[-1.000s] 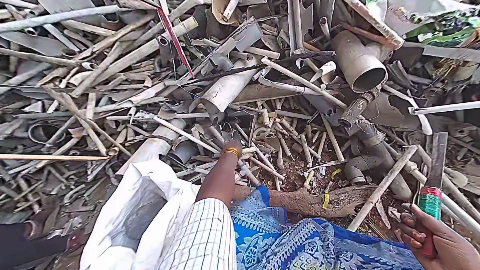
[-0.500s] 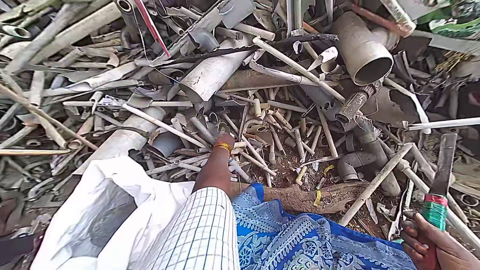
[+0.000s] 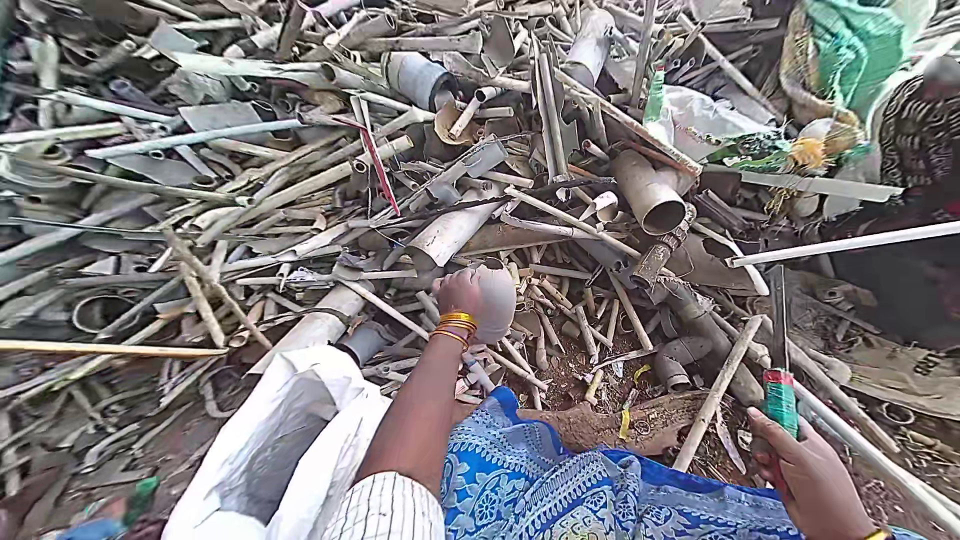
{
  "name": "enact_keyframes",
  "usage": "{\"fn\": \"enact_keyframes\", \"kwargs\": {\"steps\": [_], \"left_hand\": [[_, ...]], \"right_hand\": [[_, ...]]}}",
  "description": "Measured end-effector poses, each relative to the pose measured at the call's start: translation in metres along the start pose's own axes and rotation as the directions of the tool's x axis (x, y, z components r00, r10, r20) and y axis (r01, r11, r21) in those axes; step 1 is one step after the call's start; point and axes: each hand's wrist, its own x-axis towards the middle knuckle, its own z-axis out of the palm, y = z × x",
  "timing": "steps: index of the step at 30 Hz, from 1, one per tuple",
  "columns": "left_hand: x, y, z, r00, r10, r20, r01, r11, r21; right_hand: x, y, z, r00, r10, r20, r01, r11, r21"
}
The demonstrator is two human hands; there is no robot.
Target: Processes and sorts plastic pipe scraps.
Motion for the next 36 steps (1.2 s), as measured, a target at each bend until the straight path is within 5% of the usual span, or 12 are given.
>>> {"fn": "enact_keyframes", "kwargs": {"steps": [3, 6, 8, 11, 15, 17, 19, 24, 28, 31, 33, 36], "left_hand": [[-0.031, 0.020, -0.032, 0.986, -0.165, -0.013, 0.146, 0.906, -0.398], [-0.060, 0.039, -0.030, 0.950, -0.299, 0.088, 0.246, 0.548, -0.799], [-0.080, 0.056, -0.017, 0.917, -0.336, 0.216, 0.306, 0.242, -0.921], [-0.110, 0.081, 0.002, 0.887, -0.314, 0.339, 0.382, 0.085, -0.920], [-0.135, 0.110, 0.022, 0.913, -0.221, 0.343, 0.394, 0.260, -0.881], [-0.140, 0.119, 0.026, 0.935, -0.175, 0.307, 0.352, 0.387, -0.852], [-0.137, 0.123, 0.032, 0.944, -0.153, 0.291, 0.328, 0.493, -0.806], [-0.122, 0.124, 0.038, 0.968, -0.083, 0.238, 0.235, 0.638, -0.733], [-0.121, 0.127, 0.040, 0.992, 0.049, 0.121, 0.053, 0.697, -0.715], [-0.122, 0.127, 0.041, 0.973, 0.231, -0.011, -0.177, 0.714, -0.677], [-0.126, 0.124, 0.047, 0.901, 0.408, -0.146, -0.405, 0.673, -0.619], [-0.142, 0.124, 0.063, 0.644, 0.711, -0.282, -0.743, 0.494, -0.452]], "right_hand": [[-0.003, -0.001, -0.004, 0.975, -0.223, 0.013, 0.223, 0.973, -0.065], [-0.015, -0.027, -0.001, 0.887, -0.462, -0.008, 0.462, 0.887, 0.014], [-0.024, -0.046, 0.007, 0.826, -0.563, -0.038, 0.561, 0.813, 0.156], [-0.029, -0.057, 0.024, 0.706, -0.705, -0.066, 0.694, 0.671, 0.259], [-0.024, 0.002, 0.049, 0.757, -0.644, 0.114, 0.651, 0.758, -0.036], [-0.013, 0.035, 0.046, 0.895, -0.200, 0.398, 0.369, 0.835, -0.409], [0.003, 0.043, 0.048, 0.900, 0.127, 0.418, 0.140, 0.823, -0.551], [0.011, 0.030, 0.047, 0.969, -0.211, 0.126, 0.235, 0.945, -0.226], [0.021, 0.045, 0.054, 0.909, 0.213, 0.359, -0.020, 0.881, -0.473], [0.024, 0.036, 0.064, 0.867, 0.323, 0.379, -0.188, 0.917, -0.350], [0.022, 0.027, 0.066, 0.881, 0.338, 0.332, -0.298, 0.940, -0.167], [0.020, 0.022, 0.066, 0.867, 0.406, 0.289, -0.451, 0.885, 0.112]]}}
